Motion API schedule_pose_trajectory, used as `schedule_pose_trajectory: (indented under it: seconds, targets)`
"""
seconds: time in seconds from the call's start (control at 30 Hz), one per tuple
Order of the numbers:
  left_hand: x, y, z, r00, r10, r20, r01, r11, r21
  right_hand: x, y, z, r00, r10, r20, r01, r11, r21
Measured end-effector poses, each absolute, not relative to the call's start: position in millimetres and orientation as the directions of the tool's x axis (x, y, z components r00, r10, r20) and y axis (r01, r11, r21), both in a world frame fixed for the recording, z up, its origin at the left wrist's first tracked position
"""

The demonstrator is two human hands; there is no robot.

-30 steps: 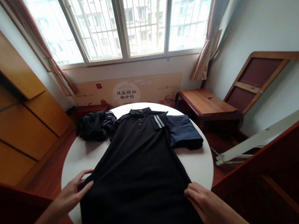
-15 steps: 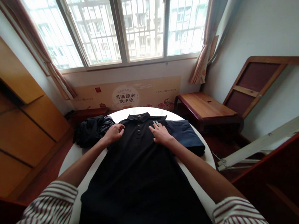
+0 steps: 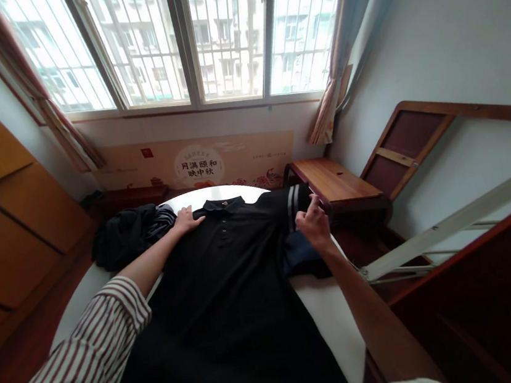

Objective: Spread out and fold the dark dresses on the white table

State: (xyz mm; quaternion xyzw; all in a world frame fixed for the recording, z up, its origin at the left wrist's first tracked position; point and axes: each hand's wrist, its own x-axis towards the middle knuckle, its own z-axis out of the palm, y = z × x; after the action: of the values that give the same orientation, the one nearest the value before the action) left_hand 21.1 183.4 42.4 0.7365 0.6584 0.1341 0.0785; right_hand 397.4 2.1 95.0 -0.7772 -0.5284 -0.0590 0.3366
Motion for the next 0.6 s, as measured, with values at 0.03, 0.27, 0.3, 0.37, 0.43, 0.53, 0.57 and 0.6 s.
schedule_pose_trajectory:
  seconds: [0.03,0.27,0.3,0.37,0.43,0.53,0.57,0.6]
  targets:
    - [20,186,43,0.097,0.991,0.087,0.946,-0.119,0.301,405,-4,92,0.458,0.786,0.415,0.861,-0.276,-0.427]
    - [29,182,64,0.287,0.942,0.171,0.872,-0.331,0.361,391,26,91,0.058,0.895,0.443,0.916,0.128,-0.379]
    - [31,175,69,0.336,0.920,0.203,0.848,-0.389,0.359,385,40,95,0.009,0.911,0.413,0.885,0.184,-0.427]
    - [34,154,81,0.474,0.838,0.270,0.780,-0.542,0.313,371,67,102,-0.062,0.934,0.353,0.831,0.244,-0.499]
    - [34,126,91,0.642,0.709,0.292,0.687,-0.701,0.190,358,90,109,-0.157,0.945,0.286,0.797,0.292,-0.529]
    - [29,80,103,0.824,0.530,0.200,0.545,-0.838,-0.025,339,108,112,-0.339,0.925,0.173,0.760,0.378,-0.529]
    - [27,65,106,0.859,0.482,0.171,0.499,-0.863,-0.075,334,110,112,-0.402,0.907,0.126,0.748,0.405,-0.527]
    - [25,51,108,0.884,0.442,0.156,0.460,-0.881,-0.109,329,110,110,-0.459,0.885,0.081,0.735,0.429,-0.526]
